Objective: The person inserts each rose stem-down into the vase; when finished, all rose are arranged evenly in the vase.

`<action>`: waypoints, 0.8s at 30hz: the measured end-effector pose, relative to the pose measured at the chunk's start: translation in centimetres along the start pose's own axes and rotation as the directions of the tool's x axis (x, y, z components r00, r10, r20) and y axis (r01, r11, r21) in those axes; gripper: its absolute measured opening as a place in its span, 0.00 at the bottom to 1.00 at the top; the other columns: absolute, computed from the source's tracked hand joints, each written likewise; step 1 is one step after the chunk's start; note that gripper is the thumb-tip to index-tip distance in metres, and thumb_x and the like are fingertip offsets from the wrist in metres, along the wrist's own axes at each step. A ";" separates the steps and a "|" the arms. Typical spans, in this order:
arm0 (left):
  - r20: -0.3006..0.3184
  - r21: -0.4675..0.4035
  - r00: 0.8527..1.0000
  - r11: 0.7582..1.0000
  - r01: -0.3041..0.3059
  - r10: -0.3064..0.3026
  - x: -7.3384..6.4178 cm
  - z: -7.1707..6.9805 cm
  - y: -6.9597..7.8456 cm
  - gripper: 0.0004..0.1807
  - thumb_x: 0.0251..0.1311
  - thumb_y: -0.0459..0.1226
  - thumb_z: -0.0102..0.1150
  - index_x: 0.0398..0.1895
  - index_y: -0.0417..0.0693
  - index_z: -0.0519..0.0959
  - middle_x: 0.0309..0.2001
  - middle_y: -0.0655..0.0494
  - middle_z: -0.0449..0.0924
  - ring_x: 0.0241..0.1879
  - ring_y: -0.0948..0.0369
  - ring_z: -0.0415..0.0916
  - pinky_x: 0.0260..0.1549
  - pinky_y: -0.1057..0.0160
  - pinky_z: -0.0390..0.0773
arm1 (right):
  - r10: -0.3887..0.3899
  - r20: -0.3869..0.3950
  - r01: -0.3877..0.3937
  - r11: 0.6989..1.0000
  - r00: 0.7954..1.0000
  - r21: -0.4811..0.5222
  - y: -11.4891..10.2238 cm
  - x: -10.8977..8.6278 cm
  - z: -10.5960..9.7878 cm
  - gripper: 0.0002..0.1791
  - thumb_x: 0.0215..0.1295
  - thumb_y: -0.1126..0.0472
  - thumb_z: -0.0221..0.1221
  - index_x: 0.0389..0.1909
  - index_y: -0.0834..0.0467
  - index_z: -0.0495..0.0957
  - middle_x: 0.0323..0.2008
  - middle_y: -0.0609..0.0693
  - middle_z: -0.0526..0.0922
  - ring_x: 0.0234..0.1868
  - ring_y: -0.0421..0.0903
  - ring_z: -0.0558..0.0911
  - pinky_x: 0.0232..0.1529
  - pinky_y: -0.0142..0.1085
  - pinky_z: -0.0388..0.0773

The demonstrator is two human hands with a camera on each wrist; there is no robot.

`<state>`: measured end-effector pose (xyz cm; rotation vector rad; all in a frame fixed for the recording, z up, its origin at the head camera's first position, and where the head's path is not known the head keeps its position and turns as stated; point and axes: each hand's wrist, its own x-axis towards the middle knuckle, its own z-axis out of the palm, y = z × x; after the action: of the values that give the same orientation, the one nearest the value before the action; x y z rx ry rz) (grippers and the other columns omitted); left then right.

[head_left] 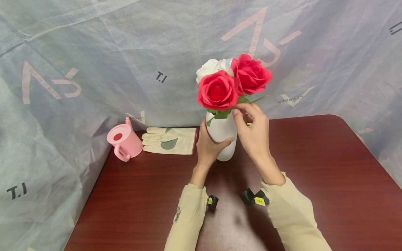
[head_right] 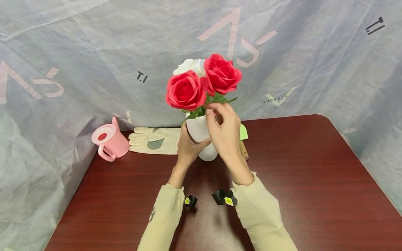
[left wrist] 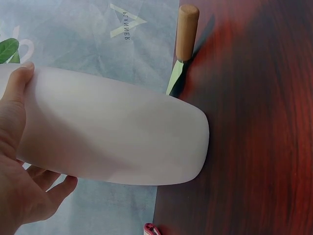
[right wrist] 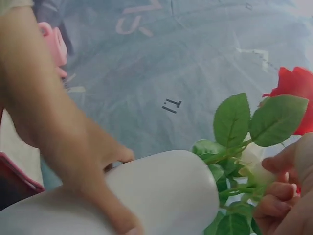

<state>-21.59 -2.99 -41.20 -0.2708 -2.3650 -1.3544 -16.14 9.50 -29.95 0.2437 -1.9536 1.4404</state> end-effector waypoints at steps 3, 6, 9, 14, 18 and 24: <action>-0.001 0.004 1.000 1.000 0.001 -0.001 0.0 -0.1 -0.1 0.57 0.33 0.57 0.74 0.68 0.52 0.55 0.54 0.57 0.70 0.47 0.60 0.71 0.43 0.56 0.73 | -0.013 0.050 0.010 0.998 0.999 0.054 0.4 1.0 0.3 0.08 0.62 0.65 0.56 0.31 0.65 0.82 0.22 0.51 0.76 0.24 0.40 0.74 0.24 0.29 0.69; -0.003 0.006 1.000 1.000 -0.006 0.006 -0.1 -0.1 -0.2 0.57 0.34 0.57 0.74 0.68 0.51 0.55 0.55 0.57 0.70 0.48 0.60 0.71 0.43 0.55 0.73 | 0.011 0.154 -0.027 0.994 0.988 0.103 0.5 2.1 0.6 0.07 0.61 0.65 0.57 0.30 0.65 0.82 0.21 0.52 0.77 0.25 0.41 0.74 0.26 0.31 0.69; -0.004 0.007 1.000 1.000 -0.017 0.017 -0.2 -0.1 -0.2 0.57 0.34 0.56 0.74 0.69 0.51 0.55 0.56 0.57 0.69 0.49 0.60 0.71 0.44 0.55 0.73 | 0.042 0.269 -0.076 0.990 0.962 0.119 0.6 2.9 0.8 0.09 0.60 0.63 0.60 0.32 0.65 0.83 0.22 0.53 0.80 0.28 0.42 0.75 0.29 0.33 0.70; -0.004 -0.010 0.999 0.999 -0.039 0.039 -0.3 -0.2 -0.2 0.56 0.35 0.56 0.74 0.69 0.52 0.55 0.55 0.58 0.69 0.48 0.61 0.71 0.43 0.55 0.73 | 0.019 0.302 -0.051 0.994 0.953 0.100 0.5 3.3 1.1 0.11 0.58 0.65 0.60 0.20 0.67 0.80 0.15 0.52 0.74 0.21 0.42 0.70 0.25 0.34 0.68; 0.005 -0.025 1.000 0.999 -0.023 0.023 -0.3 -0.3 -0.1 0.55 0.35 0.57 0.73 0.68 0.56 0.55 0.56 0.61 0.69 0.48 0.62 0.71 0.42 0.55 0.73 | -0.011 0.243 0.011 1.000 0.970 0.002 0.5 3.5 1.6 0.15 0.57 0.66 0.60 0.12 0.64 0.75 0.10 0.50 0.63 0.16 0.43 0.61 0.21 0.33 0.62; 0.022 -0.037 1.000 0.999 -0.007 0.008 -0.4 -0.3 -0.1 0.52 0.34 0.58 0.73 0.65 0.57 0.58 0.54 0.61 0.69 0.47 0.62 0.71 0.42 0.56 0.72 | 0.004 0.219 -0.002 1.000 0.976 -0.011 0.5 2.8 1.4 0.06 0.58 0.66 0.58 0.24 0.63 0.79 0.13 0.51 0.65 0.17 0.43 0.63 0.23 0.32 0.62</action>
<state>-21.18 -3.28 -41.31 -0.3063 -2.3563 -1.3998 -19.06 9.10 -28.82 0.4099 -2.1365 1.4565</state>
